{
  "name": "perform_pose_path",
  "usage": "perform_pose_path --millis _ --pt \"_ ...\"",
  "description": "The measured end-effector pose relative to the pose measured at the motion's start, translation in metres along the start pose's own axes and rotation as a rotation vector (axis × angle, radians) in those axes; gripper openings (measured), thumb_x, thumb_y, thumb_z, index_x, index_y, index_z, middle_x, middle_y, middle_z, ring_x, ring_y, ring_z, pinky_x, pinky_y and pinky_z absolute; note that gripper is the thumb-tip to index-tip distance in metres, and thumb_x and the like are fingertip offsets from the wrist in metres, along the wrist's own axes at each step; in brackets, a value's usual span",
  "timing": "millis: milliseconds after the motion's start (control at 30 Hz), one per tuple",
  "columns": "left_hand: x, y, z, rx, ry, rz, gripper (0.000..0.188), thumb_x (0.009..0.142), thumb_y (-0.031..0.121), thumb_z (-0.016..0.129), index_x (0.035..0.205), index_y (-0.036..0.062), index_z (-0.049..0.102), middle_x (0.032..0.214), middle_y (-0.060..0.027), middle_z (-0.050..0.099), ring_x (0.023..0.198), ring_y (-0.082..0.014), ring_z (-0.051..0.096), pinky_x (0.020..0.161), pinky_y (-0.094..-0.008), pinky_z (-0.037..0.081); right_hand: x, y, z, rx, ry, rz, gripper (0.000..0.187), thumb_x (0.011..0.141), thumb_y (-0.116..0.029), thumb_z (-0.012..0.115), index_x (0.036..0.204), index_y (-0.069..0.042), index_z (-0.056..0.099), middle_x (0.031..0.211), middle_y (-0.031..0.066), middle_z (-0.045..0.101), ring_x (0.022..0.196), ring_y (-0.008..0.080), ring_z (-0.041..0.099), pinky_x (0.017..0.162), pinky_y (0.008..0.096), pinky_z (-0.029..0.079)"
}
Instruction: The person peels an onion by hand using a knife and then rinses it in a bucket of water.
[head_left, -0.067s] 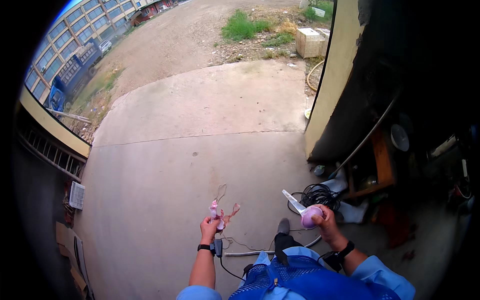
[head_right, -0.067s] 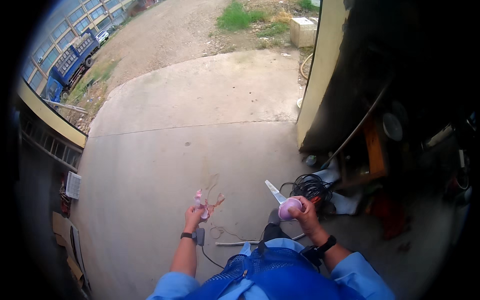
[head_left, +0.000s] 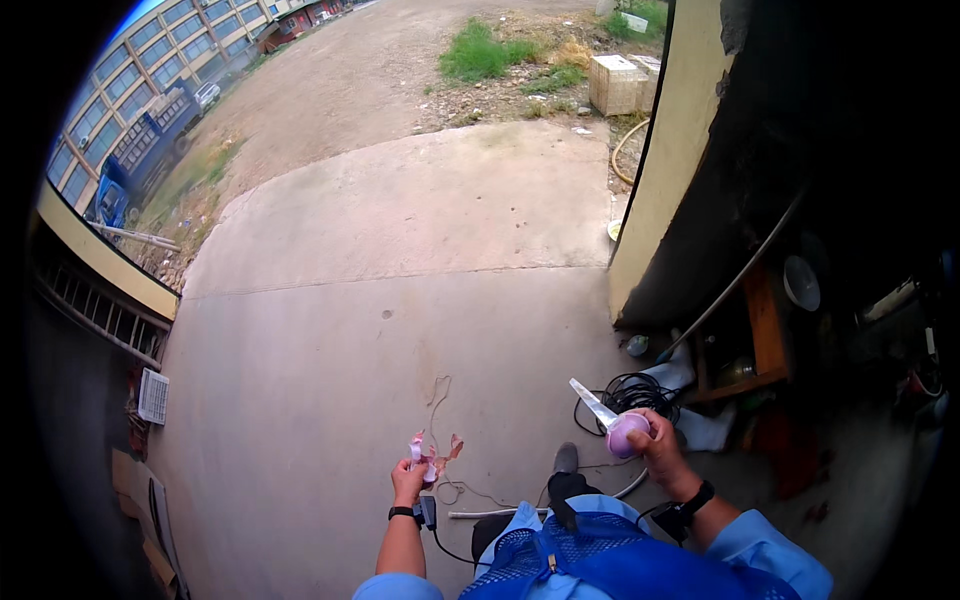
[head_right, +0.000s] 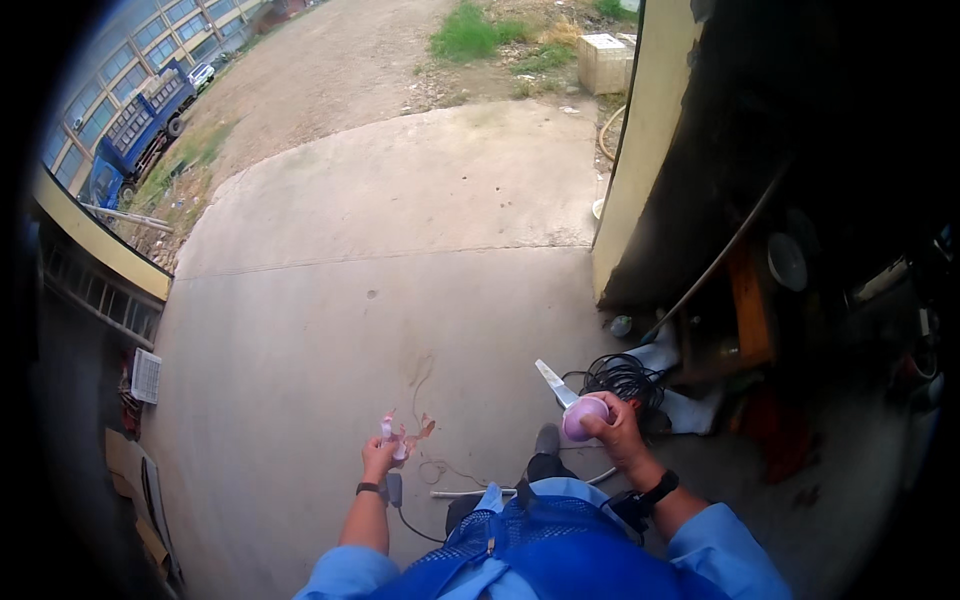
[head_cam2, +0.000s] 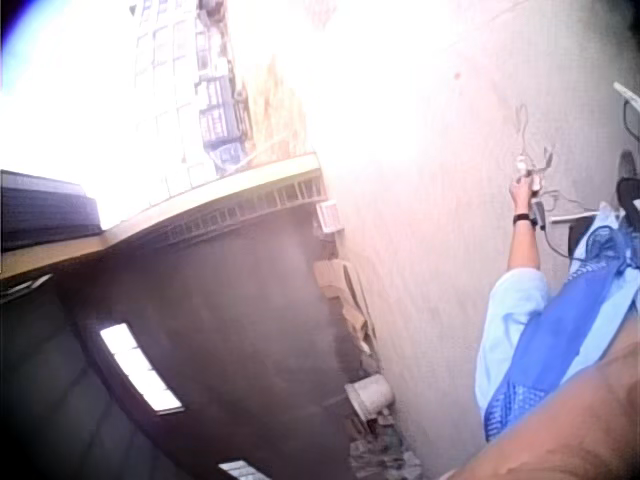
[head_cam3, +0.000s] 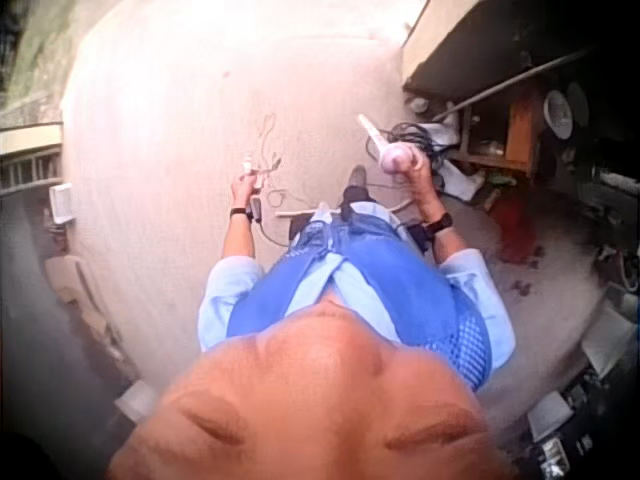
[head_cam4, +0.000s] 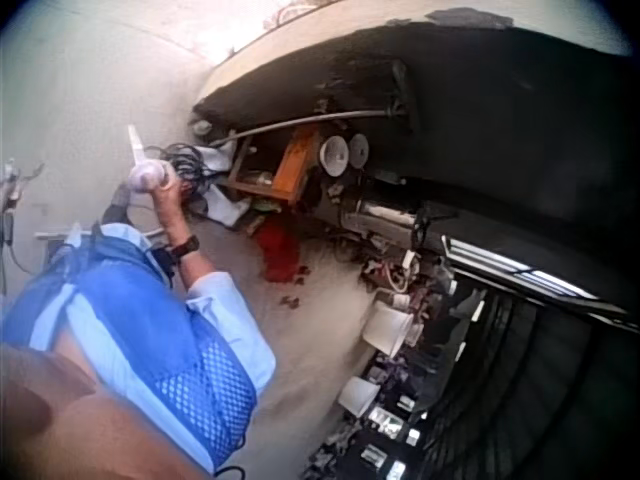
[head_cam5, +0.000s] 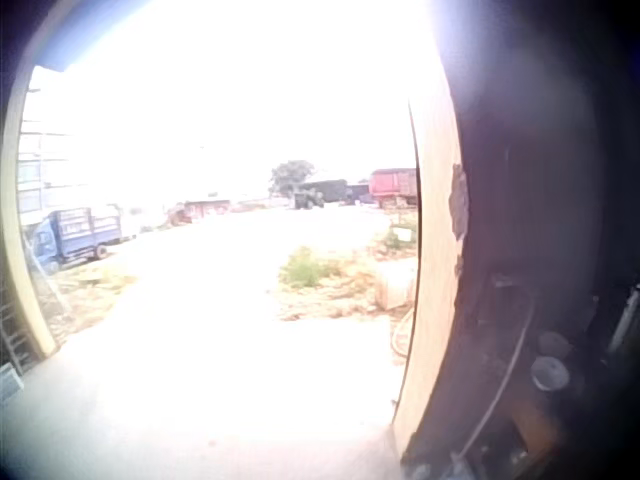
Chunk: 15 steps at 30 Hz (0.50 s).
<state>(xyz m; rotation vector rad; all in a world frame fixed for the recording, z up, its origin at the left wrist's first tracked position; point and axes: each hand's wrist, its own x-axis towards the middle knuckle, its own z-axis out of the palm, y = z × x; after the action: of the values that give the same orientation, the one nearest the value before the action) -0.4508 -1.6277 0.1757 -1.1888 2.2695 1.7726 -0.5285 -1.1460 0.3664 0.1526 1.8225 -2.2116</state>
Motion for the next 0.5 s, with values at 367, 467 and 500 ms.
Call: perform_pose_path --millis 367,467,500 --pt "0.016 -0.125 -0.101 1.4 -0.428 -0.268 0.035 0.089 0.04 0.057 0.102 0.0114 0.073 0.097 -0.0091 0.075 0.094 -0.0279 0.072 0.085 -0.0415 0.055 0.084 -0.012 -0.018 0.005 0.267 -0.002 0.052 0.077 -0.039 0.078 0.109 -0.001 0.063 0.099 0.0044 0.065 0.09 0.0106 0.06 0.084 0.0274 0.049" --pt "0.132 -0.072 -0.054 1.449 -0.265 -0.186 0.052 0.093 0.056 0.048 0.112 0.0143 0.072 0.103 -0.0126 0.074 0.098 -0.031 0.071 0.084 -0.0448 0.056 0.105 -0.024 0.009 0.069 0.325 0.017 0.055 0.077 -0.04 0.077 0.111 -0.001 0.061 0.099 0.0038 0.064 0.09 0.0105 0.06 0.083 0.0268 0.049" --pt "0.211 -0.006 -0.02 0.753 -0.102 -0.253 0.044 0.092 0.044 0.06 0.112 0.0065 0.069 0.097 -0.0143 0.073 0.087 -0.028 0.072 0.069 -0.0394 0.057 0.107 -0.026 0.018 0.086 0.343 0.026 0.055 0.077 -0.041 0.077 0.112 -0.001 0.061 0.099 0.0037 0.064 0.09 0.0105 0.06 0.083 0.0267 0.049"
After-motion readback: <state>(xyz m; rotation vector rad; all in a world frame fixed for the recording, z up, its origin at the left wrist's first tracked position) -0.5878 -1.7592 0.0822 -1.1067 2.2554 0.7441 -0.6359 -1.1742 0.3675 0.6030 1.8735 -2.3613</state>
